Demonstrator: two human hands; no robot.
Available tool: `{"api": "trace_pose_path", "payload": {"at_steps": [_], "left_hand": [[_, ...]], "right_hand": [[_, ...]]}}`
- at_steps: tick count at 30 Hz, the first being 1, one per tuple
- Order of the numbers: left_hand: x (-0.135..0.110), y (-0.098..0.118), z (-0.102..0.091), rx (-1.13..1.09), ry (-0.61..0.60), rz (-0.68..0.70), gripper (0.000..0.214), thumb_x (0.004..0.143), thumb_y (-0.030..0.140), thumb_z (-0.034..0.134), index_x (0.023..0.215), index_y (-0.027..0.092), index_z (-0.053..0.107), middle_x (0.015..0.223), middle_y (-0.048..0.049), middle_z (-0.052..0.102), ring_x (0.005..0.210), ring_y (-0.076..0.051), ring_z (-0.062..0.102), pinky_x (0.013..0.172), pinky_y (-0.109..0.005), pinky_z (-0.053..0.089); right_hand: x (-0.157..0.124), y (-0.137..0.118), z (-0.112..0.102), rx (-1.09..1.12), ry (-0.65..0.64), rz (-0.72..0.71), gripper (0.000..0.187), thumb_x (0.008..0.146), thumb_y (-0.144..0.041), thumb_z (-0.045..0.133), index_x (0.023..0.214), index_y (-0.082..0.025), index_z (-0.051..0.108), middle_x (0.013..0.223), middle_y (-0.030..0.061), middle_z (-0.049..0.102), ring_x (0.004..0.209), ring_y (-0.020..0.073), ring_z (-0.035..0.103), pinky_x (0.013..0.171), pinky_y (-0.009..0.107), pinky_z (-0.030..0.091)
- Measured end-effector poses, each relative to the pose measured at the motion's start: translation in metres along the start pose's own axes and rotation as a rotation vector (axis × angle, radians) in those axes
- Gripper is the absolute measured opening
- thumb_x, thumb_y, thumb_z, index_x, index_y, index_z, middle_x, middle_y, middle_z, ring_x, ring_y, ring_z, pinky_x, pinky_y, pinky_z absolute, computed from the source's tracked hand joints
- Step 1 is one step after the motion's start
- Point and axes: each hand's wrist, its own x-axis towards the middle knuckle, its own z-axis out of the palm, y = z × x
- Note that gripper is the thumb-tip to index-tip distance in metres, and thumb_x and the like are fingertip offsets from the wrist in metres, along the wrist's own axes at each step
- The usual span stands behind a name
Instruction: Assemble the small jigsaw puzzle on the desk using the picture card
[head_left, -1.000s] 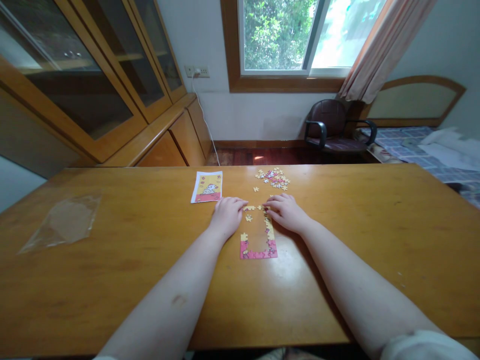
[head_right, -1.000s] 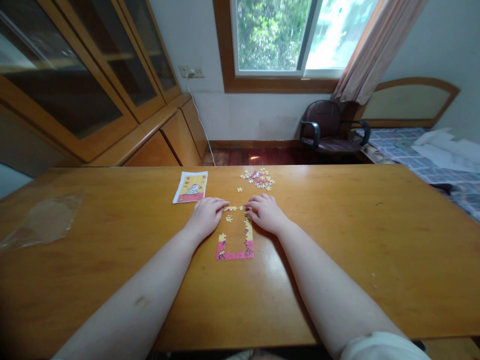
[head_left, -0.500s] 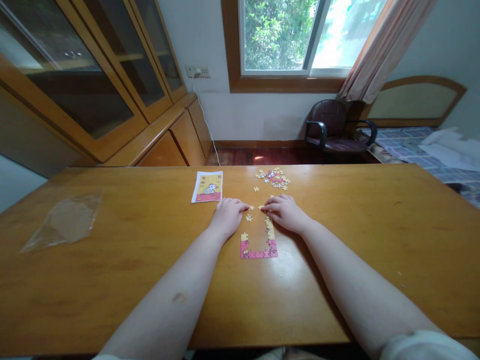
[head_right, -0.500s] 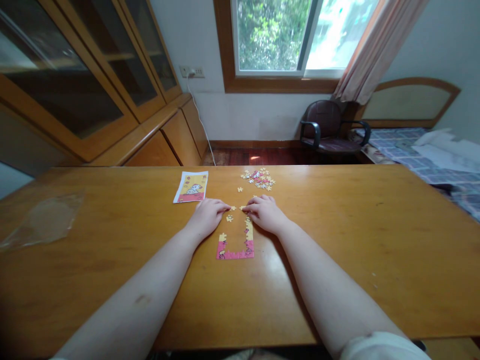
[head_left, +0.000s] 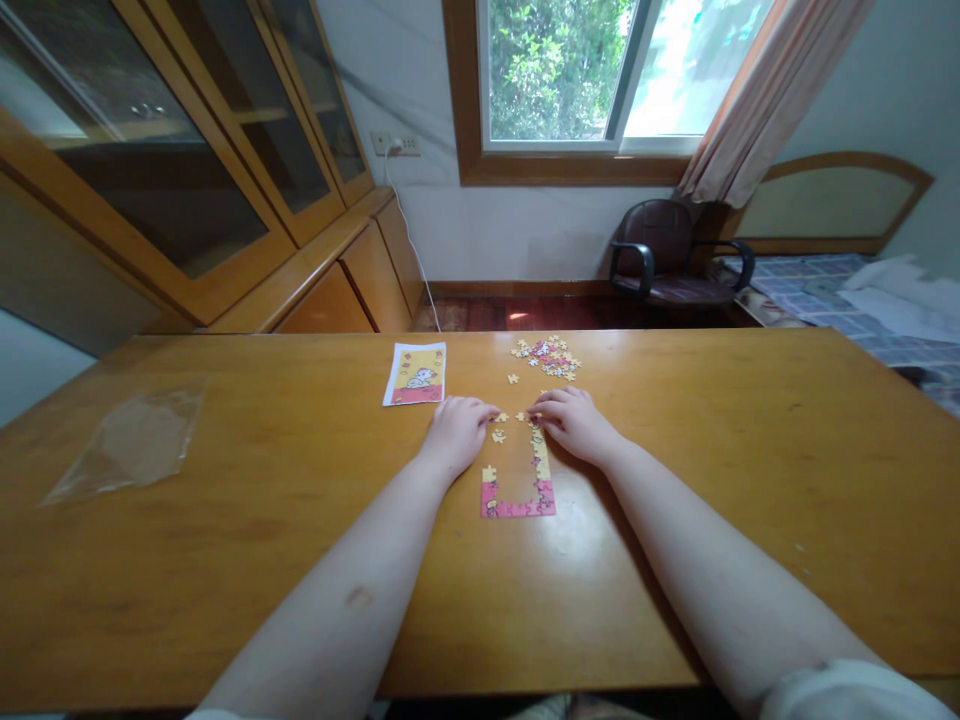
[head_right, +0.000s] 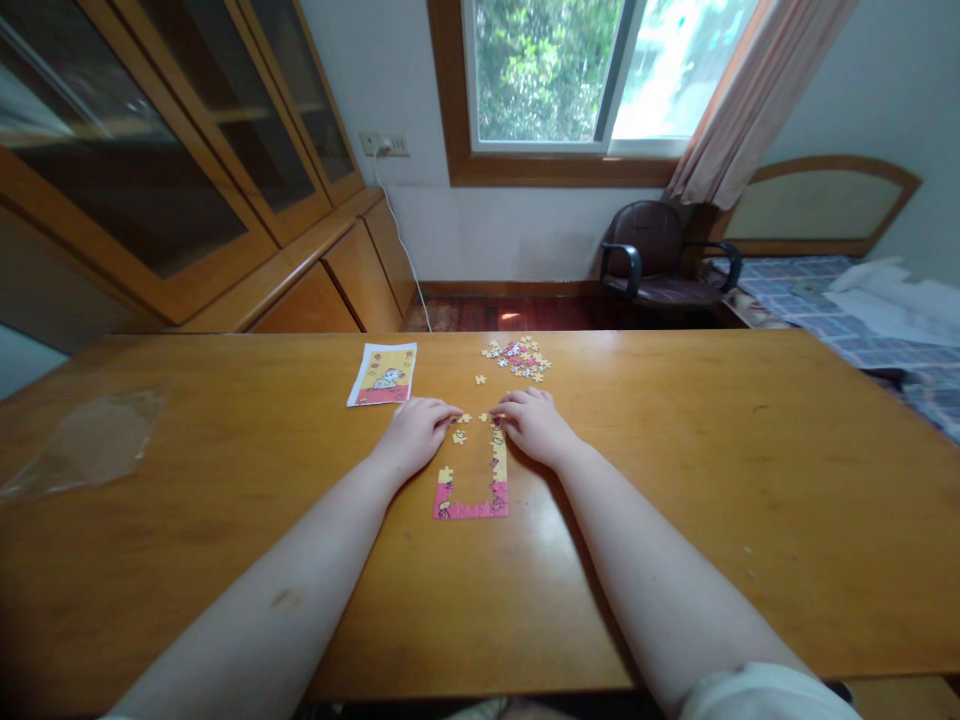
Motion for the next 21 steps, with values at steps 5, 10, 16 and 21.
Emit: {"api": "trace_pose_path", "payload": {"at_steps": [5, 10, 16, 21], "left_hand": [[0.0, -0.001, 0.002, -0.018, 0.018, 0.014, 0.027, 0.087, 0.02, 0.049, 0.101, 0.027, 0.072, 0.1, -0.0021, 0.071, 0.095, -0.021, 0.059, 0.089, -0.037, 0.043], [-0.001, -0.001, 0.002, -0.046, 0.049, -0.004, 0.028, 0.087, 0.021, 0.05, 0.104, 0.027, 0.071, 0.105, -0.0028, 0.069, 0.098, -0.021, 0.059, 0.091, -0.038, 0.044], [-0.001, -0.001, 0.002, -0.053, 0.053, -0.007, 0.028, 0.087, 0.021, 0.048, 0.103, 0.026, 0.071, 0.105, -0.0031, 0.069, 0.097, -0.022, 0.059, 0.092, -0.039, 0.044], [-0.001, 0.0, 0.001, -0.059, 0.049, -0.01, 0.029, 0.087, 0.021, 0.048, 0.103, 0.026, 0.071, 0.105, -0.0032, 0.069, 0.098, -0.022, 0.059, 0.092, -0.039, 0.044]], "right_hand": [[0.001, 0.008, 0.002, -0.067, 0.117, 0.173, 0.024, 0.09, -0.023, 0.049, 0.103, -0.024, 0.07, 0.107, 0.0062, 0.068, 0.099, 0.0222, 0.053, 0.09, 0.037, 0.033], [0.003, 0.013, 0.0, -0.11, 0.162, 0.344, 0.025, 0.088, -0.021, 0.048, 0.103, -0.021, 0.069, 0.11, 0.0072, 0.068, 0.102, 0.0247, 0.053, 0.09, 0.037, 0.033], [0.004, 0.015, 0.0, -0.145, 0.146, 0.397, 0.027, 0.09, -0.022, 0.046, 0.105, -0.021, 0.068, 0.111, 0.0072, 0.068, 0.102, 0.0246, 0.053, 0.089, 0.037, 0.033], [0.003, 0.016, 0.003, -0.134, 0.116, 0.336, 0.029, 0.093, -0.024, 0.044, 0.108, -0.024, 0.069, 0.116, 0.0058, 0.066, 0.105, 0.0249, 0.05, 0.091, 0.038, 0.032]]}}
